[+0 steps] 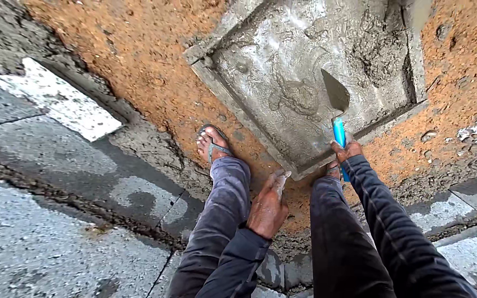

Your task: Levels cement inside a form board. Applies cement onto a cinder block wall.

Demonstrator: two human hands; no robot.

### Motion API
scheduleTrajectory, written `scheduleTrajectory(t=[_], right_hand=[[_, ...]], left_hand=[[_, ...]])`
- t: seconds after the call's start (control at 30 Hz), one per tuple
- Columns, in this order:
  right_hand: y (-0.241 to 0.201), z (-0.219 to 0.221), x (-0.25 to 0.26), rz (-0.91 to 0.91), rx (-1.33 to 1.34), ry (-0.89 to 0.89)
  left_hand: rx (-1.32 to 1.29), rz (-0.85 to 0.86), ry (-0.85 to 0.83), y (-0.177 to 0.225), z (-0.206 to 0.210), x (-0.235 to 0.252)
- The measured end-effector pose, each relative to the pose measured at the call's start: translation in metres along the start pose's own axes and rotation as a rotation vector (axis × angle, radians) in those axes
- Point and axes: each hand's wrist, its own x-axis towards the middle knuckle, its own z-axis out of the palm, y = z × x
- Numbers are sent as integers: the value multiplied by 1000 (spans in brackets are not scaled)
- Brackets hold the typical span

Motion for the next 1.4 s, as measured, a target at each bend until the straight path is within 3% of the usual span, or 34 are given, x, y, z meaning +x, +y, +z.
scheduleTrajectory(t=[0.17, 0.3, 0.4, 0.5, 0.6, 0.67, 0.87, 1.0, 1.17, 1.4], right_hand=[[-10, 37, 50, -48, -176, -23], [-12, 67, 30, -113, -168, -65], [34, 68, 11, -196, 18, -28], [92, 59, 0, -35, 385, -95], [109, 59, 7, 166, 573, -120], [83, 64, 17, 188, 569, -172], [-50, 84, 59, -9, 564, -352], [-84, 81, 49, -60, 668, -432], [-121, 44, -36, -90, 616, -476], [-229, 24, -221, -213, 491, -331]], left_hand=[[19, -2, -15, 0, 1, -2], [38, -2, -28, 0, 5, -2], [35, -2, -14, -1, 3, 0], [36, 24, 13, -3, 0, -2], [62, 62, 24, -2, -7, -6], [66, 81, 28, -3, -15, -8], [65, 74, 88, -13, -41, -4], [-27, 62, 194, -24, -55, -5], [-244, 24, 273, -45, -57, -46], [-365, -175, 480, -64, -124, -190]])
